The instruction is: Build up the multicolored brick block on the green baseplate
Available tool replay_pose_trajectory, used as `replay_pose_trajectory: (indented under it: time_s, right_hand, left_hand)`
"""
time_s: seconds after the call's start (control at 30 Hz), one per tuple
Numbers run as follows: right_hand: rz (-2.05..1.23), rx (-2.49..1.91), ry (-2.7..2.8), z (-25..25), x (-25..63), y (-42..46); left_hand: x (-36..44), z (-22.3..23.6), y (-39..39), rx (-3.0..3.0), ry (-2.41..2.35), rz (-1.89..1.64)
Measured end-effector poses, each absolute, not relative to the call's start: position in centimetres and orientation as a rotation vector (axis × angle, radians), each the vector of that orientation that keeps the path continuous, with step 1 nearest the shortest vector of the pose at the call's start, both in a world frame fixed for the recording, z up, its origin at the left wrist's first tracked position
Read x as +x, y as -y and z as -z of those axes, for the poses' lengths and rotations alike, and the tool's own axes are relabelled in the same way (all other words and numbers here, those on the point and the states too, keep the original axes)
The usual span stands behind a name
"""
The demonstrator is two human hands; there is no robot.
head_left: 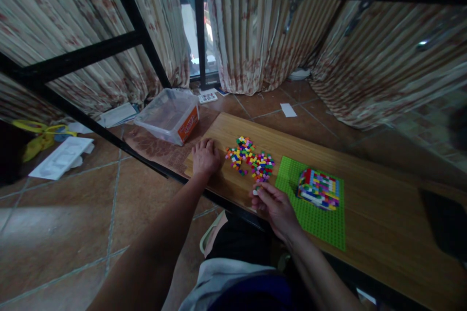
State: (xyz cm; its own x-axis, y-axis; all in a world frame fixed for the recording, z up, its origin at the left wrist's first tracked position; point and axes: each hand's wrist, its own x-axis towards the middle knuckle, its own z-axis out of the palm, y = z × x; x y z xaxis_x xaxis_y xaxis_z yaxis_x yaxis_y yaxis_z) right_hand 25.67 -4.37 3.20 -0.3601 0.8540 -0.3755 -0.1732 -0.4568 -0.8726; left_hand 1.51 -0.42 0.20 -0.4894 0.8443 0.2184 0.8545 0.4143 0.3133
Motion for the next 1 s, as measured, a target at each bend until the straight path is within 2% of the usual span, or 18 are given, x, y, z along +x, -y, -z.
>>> replay_pose_trajectory:
  time_s: [0.73,0.9,1.0]
  right_hand:
    - [-1.599,-1.34,1.129,-0.8,25.4,4.5]
    - [-1.532,-1.344,1.404,-1.5,24.7,2.4]
    - [-1.384,-1.353,1.688,-2.1,23.5,-0.1]
  left_hand:
    - [1.5,-0.1,0.4,-1.569,2.613,0.598]
    - [1.5,-0.1,0.4,-1.567,2.615,0.605]
    - [1.5,-0.2,0.4,-1.568,2.614,0.611]
